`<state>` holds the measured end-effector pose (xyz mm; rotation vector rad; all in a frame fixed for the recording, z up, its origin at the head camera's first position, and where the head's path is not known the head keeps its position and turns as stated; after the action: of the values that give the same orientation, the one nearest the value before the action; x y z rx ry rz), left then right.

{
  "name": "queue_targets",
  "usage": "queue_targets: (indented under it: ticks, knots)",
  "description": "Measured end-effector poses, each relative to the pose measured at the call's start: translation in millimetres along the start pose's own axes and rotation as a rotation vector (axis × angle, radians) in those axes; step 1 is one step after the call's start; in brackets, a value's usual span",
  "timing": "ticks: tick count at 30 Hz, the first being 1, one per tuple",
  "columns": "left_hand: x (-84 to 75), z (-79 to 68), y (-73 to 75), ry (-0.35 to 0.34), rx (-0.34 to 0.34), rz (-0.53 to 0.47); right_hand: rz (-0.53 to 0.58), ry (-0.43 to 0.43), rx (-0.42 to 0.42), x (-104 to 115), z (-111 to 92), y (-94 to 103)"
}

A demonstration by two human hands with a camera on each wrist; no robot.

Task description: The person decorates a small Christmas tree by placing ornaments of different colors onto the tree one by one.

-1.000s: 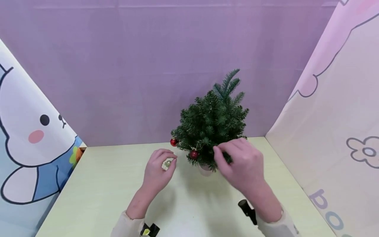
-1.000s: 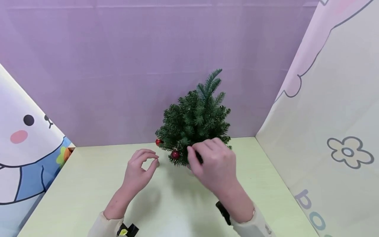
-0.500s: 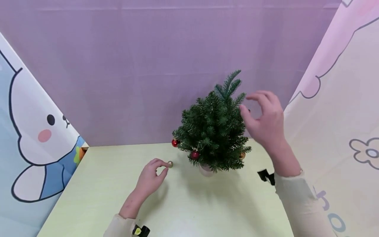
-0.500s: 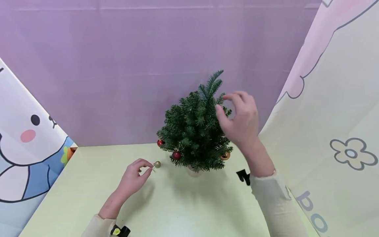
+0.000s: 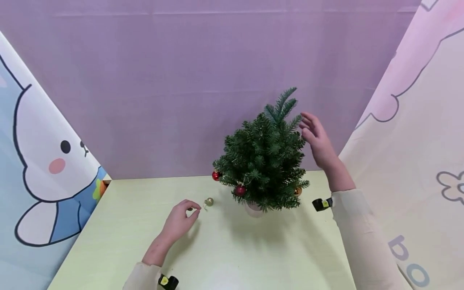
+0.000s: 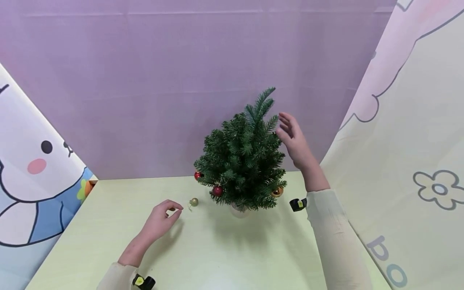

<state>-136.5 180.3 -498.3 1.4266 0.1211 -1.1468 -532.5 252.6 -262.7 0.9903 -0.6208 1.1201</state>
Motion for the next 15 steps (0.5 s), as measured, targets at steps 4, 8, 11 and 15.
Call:
queue_targets:
  ticks: [4,8,11,15]
  knots:
    - [5.6,2.3,-1.2,0.023,0.005,0.001,0.065,-0.034,0.029,-13.3,-4.7,-10.3]
    - [9.6,-1.2,-5.6,0.067,-0.011,-0.006,0.151,-0.007,0.049,-21.8,-6.8,-17.6]
    - [9.9,-9.2,-11.1,0.111,-0.034,-0.016,0.161,0.069,0.044,-26.9,-6.8,-17.4]
    - [8.0,-20.1,-17.4,0.171,-0.066,-0.018,0.053,0.140,0.039,-29.7,-12.6,-17.5]
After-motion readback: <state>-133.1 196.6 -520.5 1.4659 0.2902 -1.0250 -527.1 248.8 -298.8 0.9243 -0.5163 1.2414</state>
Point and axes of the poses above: each hand's wrist, its own z-axis towards the middle knuckle, its own y-axis out of the back of the hand, x = y × z, the point moved 8 cm from there along z, towards the middle knuckle, and after that the axes turned 10 degrees about x, right-handed, at the moved point
